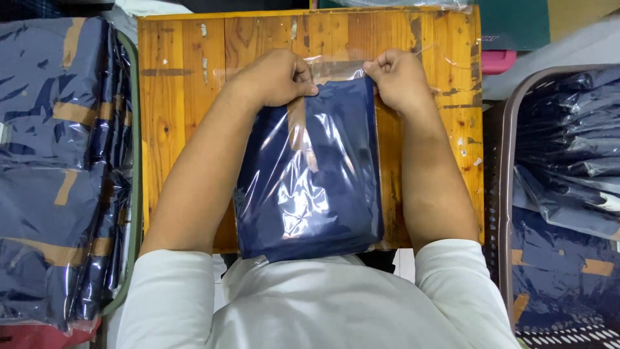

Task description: Placing a folded blue shirt into a plastic bag and sealing it for packaging.

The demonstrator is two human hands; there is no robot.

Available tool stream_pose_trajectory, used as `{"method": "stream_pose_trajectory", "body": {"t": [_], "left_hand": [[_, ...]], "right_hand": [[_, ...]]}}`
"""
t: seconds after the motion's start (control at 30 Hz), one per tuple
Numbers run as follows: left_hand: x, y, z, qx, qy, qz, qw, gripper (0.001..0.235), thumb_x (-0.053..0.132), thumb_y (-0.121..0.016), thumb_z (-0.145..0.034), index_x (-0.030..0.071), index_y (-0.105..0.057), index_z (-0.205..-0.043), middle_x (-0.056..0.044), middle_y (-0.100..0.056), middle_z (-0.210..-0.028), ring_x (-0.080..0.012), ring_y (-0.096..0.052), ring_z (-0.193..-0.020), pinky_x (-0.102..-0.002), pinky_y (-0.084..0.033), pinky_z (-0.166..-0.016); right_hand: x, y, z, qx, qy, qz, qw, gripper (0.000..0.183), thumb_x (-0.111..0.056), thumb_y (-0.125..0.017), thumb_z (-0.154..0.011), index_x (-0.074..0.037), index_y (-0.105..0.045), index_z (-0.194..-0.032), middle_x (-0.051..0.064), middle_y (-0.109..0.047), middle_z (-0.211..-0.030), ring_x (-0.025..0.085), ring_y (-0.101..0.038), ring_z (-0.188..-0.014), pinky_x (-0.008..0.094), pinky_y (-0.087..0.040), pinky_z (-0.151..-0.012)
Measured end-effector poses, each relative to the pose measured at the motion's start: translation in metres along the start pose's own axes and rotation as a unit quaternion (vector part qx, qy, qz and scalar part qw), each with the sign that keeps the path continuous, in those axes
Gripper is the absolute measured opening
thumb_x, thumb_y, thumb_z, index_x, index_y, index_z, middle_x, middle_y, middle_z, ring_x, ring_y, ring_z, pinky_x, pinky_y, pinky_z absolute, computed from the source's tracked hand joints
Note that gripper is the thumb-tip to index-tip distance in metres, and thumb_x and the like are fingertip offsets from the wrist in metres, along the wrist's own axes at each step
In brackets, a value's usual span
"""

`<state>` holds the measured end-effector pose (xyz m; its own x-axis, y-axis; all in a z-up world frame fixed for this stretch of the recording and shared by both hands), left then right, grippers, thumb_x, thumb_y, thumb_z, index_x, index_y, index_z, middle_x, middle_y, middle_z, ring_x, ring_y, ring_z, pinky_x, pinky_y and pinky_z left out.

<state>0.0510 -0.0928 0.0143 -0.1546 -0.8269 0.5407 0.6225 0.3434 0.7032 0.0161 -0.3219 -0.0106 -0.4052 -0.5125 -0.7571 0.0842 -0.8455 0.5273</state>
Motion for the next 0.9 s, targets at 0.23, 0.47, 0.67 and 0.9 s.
{"method": "stream_pose_trajectory", "body": {"t": [0.23, 0.47, 0.67, 0.9], "left_hand": [[-0.005, -0.015, -0.018, 0.003, 0.003, -0.021, 1.000, 0.019, 0.034, -0.079, -0.094, 0.021, -0.066, -0.099, 0.000, -0.068, -0.095, -0.0207, -0.063, -0.089, -0.038, -0.049, -0.076], [0.015, -0.032, -0.004, 0.035, 0.037, -0.090, 0.995, 0.026, 0.013, -0.051, -0.093, 0.003, -0.064, -0.113, -0.020, -0.068, -0.110, -0.0422, -0.065, -0.101, -0.054, -0.054, -0.082], [0.004, -0.037, -0.017, 0.112, -0.097, 0.060, 0.987, 0.010, 0.015, -0.059, -0.086, 0.010, -0.060, -0.095, -0.011, -0.068, -0.092, -0.0314, -0.065, -0.085, -0.042, -0.048, -0.071], [-0.006, -0.025, -0.022, 0.026, -0.015, 0.030, 0.999, 0.021, 0.028, -0.063, -0.086, 0.016, -0.064, -0.104, -0.006, -0.069, -0.099, -0.0253, -0.064, -0.091, -0.038, -0.048, -0.074]], "right_hand": [[0.016, -0.003, -0.015, 0.038, 0.018, 0.066, 0.997, 0.023, -0.029, -0.073, -0.103, -0.018, -0.063, -0.086, -0.001, -0.065, -0.075, 0.013, -0.062, -0.069, 0.034, -0.050, -0.062], [0.020, -0.009, -0.021, 0.113, 0.105, 0.185, 0.970, 0.021, -0.032, -0.075, -0.096, -0.015, -0.064, -0.103, 0.001, -0.072, -0.088, 0.026, -0.067, -0.084, 0.045, -0.050, -0.064], [-0.033, -0.032, 0.024, -0.031, 0.378, 0.183, 0.907, 0.048, -0.028, -0.058, -0.101, -0.003, -0.053, -0.142, 0.017, -0.064, -0.133, 0.035, -0.054, -0.124, 0.047, -0.028, -0.103], [-0.009, -0.036, -0.009, -0.035, 0.381, 0.259, 0.887, 0.042, -0.043, -0.061, -0.102, -0.009, -0.067, -0.125, 0.009, -0.072, -0.121, 0.033, -0.063, -0.117, 0.046, -0.026, -0.092]]}}
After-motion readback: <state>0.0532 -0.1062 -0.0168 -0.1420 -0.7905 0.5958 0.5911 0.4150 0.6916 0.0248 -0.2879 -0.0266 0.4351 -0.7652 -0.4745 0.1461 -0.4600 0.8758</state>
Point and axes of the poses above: each hand's wrist, its own z-axis away from the middle knuckle, its own y-axis out of the back of the hand, x = y × z, the point moved 4 cm from there along -z, towards the middle knuckle
